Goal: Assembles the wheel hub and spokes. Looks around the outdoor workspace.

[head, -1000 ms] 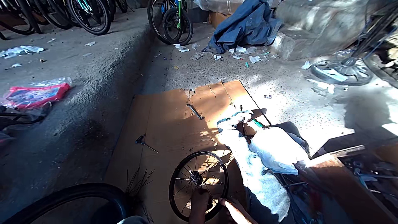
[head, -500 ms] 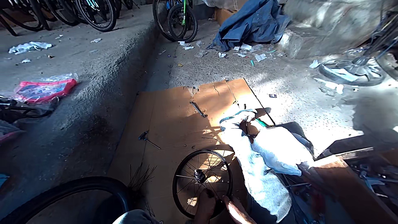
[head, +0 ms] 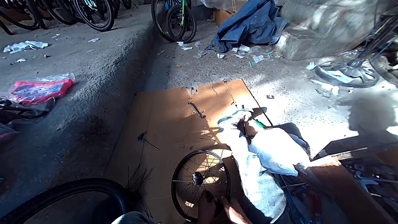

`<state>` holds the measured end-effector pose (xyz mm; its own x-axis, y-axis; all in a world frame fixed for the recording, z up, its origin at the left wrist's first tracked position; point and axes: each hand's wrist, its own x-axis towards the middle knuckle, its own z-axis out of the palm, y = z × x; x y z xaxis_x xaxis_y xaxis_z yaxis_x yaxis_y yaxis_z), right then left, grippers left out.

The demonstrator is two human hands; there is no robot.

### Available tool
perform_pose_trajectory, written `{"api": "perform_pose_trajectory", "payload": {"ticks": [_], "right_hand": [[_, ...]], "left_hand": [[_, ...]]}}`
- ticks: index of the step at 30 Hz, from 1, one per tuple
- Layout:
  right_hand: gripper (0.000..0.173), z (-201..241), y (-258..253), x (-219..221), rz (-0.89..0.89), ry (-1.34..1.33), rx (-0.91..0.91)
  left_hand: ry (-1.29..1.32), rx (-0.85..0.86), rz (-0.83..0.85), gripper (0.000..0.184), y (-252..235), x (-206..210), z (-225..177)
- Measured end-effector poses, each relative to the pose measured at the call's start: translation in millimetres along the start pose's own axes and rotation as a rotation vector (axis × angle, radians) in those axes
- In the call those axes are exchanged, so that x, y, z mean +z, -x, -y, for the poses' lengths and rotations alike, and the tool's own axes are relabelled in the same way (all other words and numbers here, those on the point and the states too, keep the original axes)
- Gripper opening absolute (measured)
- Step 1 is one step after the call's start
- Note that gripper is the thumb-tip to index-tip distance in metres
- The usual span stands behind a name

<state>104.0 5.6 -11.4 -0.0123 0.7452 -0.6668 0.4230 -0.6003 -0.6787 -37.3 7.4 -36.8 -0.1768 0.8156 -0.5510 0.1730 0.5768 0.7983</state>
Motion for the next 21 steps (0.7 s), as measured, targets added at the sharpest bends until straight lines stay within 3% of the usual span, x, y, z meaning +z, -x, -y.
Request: {"api": "perform_pose_trajectory", "payload": {"ticks": [4, 6, 9, 10, 12, 14, 17, 21], "right_hand": [[0.04, 3, 4, -4, 0.019, -0.011, 0.045], [0.044, 2, 7, -6, -0.058, 0.03, 0.028], [0.083, 18, 21, -4, -0.28, 0.351, -0.093], [0.086, 21, 24, -3, -0.367, 0.434, -0.188], [0.066, 23, 29, -1, -0.463, 0.609, -0.427], [0.037, 33, 27, -2, -0.357, 0.771, -0.52], [0.025, 37, 8, 4, -0.114, 0.921, -0.531], [0.025, 41, 3, 16, -0.078, 0.967, -0.528]], "left_hand": [[0.115, -0.066, 0.069, 0.026, 3, -6, -5], [0.144, -0.112, 0.101, 0.025, 7, -7, -12], [0.102, -0.095, 0.099, 0.027, 7, -11, -16], [0.086, -0.088, 0.088, 0.026, 7, -12, -16], [0.092, -0.099, 0.065, 0.024, 9, -12, -14], [0.11, -0.124, 0.038, 0.024, 11, -11, -17], [0.099, -0.14, 0.017, 0.02, 11, -10, -19], [0.082, -0.113, -0.027, 0.016, 6, -10, -16]]}}
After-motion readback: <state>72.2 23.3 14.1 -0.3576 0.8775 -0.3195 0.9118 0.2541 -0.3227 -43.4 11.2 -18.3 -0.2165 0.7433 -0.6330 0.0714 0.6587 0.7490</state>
